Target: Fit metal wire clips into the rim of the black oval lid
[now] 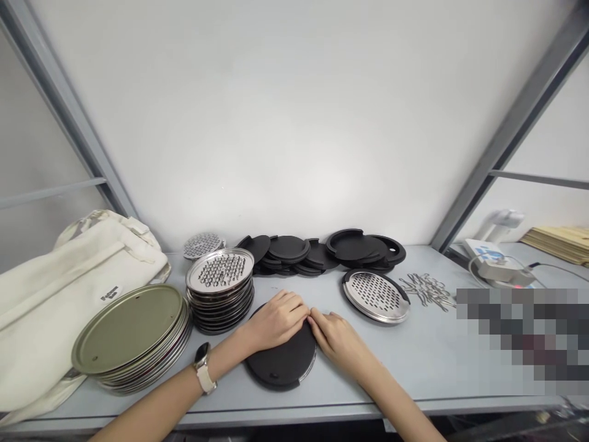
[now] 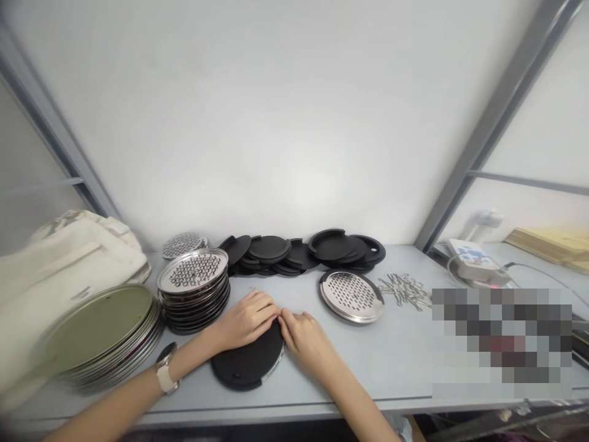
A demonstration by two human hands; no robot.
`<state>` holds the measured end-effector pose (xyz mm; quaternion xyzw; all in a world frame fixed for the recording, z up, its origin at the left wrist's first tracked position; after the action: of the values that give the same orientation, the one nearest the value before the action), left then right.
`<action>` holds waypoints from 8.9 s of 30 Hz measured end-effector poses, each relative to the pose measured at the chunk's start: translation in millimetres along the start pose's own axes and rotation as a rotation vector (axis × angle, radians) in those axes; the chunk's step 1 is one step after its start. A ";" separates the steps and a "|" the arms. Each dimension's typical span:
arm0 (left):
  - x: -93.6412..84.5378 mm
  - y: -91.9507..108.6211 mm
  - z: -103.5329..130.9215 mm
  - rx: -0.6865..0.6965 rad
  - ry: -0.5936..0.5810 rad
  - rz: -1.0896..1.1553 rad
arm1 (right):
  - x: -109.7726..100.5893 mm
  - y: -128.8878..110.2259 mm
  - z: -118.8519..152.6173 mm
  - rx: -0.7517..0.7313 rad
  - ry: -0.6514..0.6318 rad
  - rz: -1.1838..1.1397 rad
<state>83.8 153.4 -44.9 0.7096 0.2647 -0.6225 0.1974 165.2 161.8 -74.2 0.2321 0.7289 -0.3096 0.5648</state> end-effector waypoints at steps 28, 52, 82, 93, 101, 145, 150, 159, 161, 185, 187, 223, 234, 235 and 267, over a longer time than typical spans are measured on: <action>2.0 0.3 1.0 0.009 -0.027 0.042 | 4.4 5.8 0.1 0.028 -0.060 -0.107; 3.7 -0.3 0.6 0.011 -0.042 0.075 | 5.3 4.2 0.3 0.028 -0.061 -0.078; 3.4 0.2 -0.5 0.018 -0.056 0.137 | 4.0 5.1 1.5 -0.002 -0.008 -0.036; 0.6 0.4 -1.1 0.016 -0.023 0.158 | 3.1 7.1 2.6 0.010 -0.004 -0.036; 0.1 1.1 -2.2 0.011 -0.024 0.144 | 3.9 6.8 2.1 0.014 -0.036 -0.027; 5.8 2.4 2.7 0.048 -0.043 0.036 | 8.0 6.4 1.3 0.033 -0.063 -0.050; 5.4 4.2 2.1 0.054 -0.035 0.002 | 9.5 6.9 1.2 0.031 -0.071 -0.055; 4.5 5.1 3.6 0.060 -0.019 -0.022 | 12.2 6.8 1.4 0.039 -0.094 -0.045; 4.7 5.4 3.7 0.063 -0.017 -0.024 | 11.6 6.6 0.9 0.042 -0.099 -0.053; 4.5 5.1 2.8 0.050 -0.019 -0.018 | 8.5 4.9 0.7 0.029 -0.071 -0.048; 4.7 5.0 2.6 0.050 -0.025 -0.012 | 9.3 5.5 0.6 0.031 -0.072 -0.042; -0.3 0.7 2.1 -0.021 0.007 0.078 | 10.0 7.9 0.7 0.018 -0.067 -0.060; -2.7 1.0 2.4 -0.041 0.028 0.106 | 10.3 6.0 1.2 -0.007 -0.069 -0.113; -2.7 1.1 2.3 -0.041 0.026 0.104 | 10.8 6.0 1.1 -0.008 -0.070 -0.118; 0.8 3.5 1.6 -0.011 -0.016 0.077 | 7.4 4.5 5.1 -0.029 -0.084 -0.139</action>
<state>84.8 149.7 -46.1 0.7130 0.2391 -0.6187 0.2274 169.9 161.2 -83.0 0.1596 0.7235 -0.3466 0.5753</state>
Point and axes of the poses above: each hand's wrist, its own z-axis away from the middle knuckle, its own x-axis out of the palm, y = z × x, the point moved 8 cm from there along -z, towards the middle knuckle, and after that the axes turned 12 degrees about -y, right-handed, at the moved point
